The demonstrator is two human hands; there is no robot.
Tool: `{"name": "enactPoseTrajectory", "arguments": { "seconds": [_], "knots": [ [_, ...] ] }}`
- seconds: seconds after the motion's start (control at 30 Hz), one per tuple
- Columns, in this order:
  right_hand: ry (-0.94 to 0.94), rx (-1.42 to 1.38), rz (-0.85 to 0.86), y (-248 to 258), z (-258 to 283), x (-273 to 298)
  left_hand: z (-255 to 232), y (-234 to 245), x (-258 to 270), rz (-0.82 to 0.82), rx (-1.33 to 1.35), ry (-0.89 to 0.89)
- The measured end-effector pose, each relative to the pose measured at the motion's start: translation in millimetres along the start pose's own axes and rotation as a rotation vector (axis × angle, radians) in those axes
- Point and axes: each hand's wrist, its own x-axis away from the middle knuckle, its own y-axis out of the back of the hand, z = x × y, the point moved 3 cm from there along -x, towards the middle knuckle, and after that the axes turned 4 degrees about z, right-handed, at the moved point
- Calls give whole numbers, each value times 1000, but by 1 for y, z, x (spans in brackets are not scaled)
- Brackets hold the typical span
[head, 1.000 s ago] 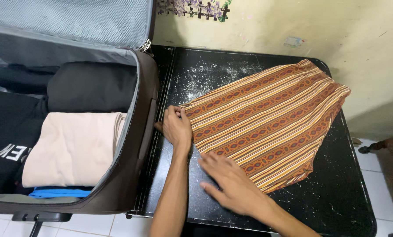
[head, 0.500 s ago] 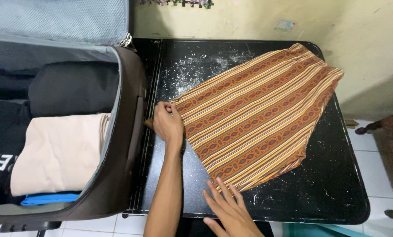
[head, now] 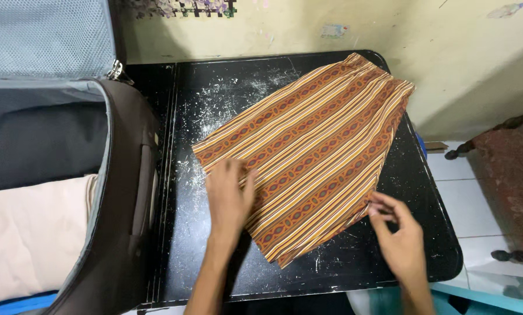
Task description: The person folds a pair of patterned shorts on a black table, then places them into an open suitcase. The person then folds a black t-shirt on the same table.
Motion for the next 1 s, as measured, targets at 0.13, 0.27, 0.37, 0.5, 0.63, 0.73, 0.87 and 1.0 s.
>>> {"name": "enactPoseTrajectory", "arguments": {
  "seconds": [0.13, 0.27, 0.37, 0.5, 0.63, 0.73, 0.87, 1.0],
  "knots": [
    [51, -153, -86, 25, -48, -95, -72, -12, 62, 319, 116, -99],
    [-77, -93, -74, 29, -80, -206, -95, -7, 101, 382, 120, -99],
    [-62, -103, -118, 23, -81, -261, -82, -12, 117, 413, 108, -46],
    [-215, 270, -242, 17, -72, -294, -67, -24, 134, 288, -3, -136],
    [-232, 360, -345, 19, -83, -310, -58, -31, 139, 291, -67, -199],
    [-180, 280, -305, 31, -109, -320, -55, -25, 140, 325, 9, -233],
    [-50, -104, -222, 50, -141, -316, -60, -17, 140, 322, 30, -230],
    [-162, -171, -219, 83, -162, -284, -56, -16, 139, 327, 14, -262]
  ]
}}
